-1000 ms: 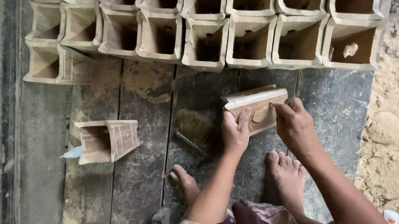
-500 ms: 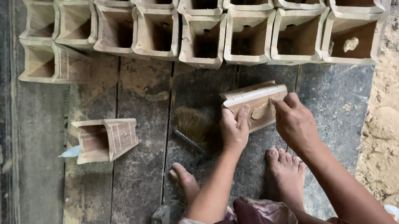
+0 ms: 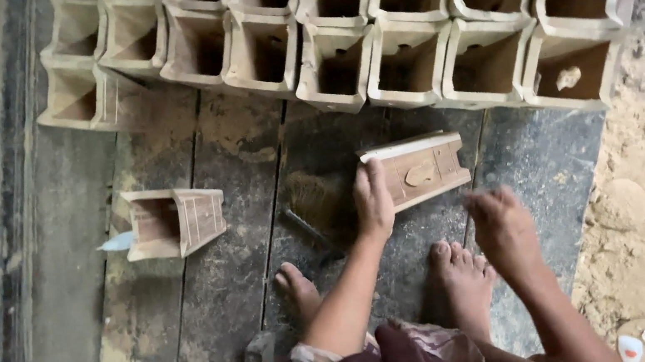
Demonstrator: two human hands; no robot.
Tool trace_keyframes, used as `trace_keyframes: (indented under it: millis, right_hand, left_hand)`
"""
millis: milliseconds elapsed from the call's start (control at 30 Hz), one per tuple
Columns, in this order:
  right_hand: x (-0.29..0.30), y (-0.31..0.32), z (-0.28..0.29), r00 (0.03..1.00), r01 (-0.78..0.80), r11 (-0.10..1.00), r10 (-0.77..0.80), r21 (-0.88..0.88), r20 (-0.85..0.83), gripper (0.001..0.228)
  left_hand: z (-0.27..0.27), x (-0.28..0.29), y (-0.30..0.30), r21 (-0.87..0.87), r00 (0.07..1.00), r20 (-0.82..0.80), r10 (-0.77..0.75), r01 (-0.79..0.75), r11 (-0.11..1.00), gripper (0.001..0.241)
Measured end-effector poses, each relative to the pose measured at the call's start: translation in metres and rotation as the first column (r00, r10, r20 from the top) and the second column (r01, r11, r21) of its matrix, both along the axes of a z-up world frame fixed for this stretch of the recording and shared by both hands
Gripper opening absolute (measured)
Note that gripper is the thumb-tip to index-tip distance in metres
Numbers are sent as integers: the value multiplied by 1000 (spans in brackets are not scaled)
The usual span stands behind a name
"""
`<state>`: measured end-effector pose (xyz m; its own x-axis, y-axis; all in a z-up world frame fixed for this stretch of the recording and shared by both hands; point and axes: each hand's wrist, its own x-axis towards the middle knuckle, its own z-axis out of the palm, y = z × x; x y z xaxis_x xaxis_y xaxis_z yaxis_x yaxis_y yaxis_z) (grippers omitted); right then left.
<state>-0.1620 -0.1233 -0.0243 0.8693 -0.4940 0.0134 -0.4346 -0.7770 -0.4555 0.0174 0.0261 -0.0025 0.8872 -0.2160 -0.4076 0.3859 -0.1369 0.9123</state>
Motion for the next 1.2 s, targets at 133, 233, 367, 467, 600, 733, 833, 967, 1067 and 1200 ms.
trace_keyframes:
  millis: [133,233,367,467,600,733,833,967,1067,1200]
  right_hand:
    - [64,10,49,973,5,999,-17,52,231,6]
    - [88,24,37,953,-30,995,1,91,301,7]
    - [97,37,20,937,-70,996,48,51,345,9]
    - [99,39,22,936,-97,995,98,-20,338,10]
    - [92,35,5,937,-222,950,269,-218,221,14]
    - [85,35,11,917,-359,888,392,-289,67,12]
    - [61,38,2,849,-501,800,528,-330,-12,12]
    - [11,46,-37,810,-582,788,537,-203,-236,12]
    - [7,42,-33,898,-429,901,418,-61,-135,15]
    - [55,48,38,964,-126,990,106,70,244,14]
  left_hand:
    - [-14,-9,4,-31,999,37,-21,23,999,49]
    - [-40,-13,10,8,998,32,-53,53,999,58]
    - [-18,-12,6,66,998,4,-64,63,996,60]
    - [-6,-10,3,69,998,-11,-65,66,995,60]
    - [-8,-11,4,63,997,-25,-69,70,996,60]
    - [3,-11,7,40,997,-32,-73,74,996,59]
    - [10,-10,3,-10,997,-61,-53,52,999,61]
    - [41,-6,0,-61,995,-92,-25,19,998,62]
    - [21,-4,2,-78,991,-131,-9,-2,997,70]
    - [-36,-25,19,-32,983,-176,44,-50,998,79]
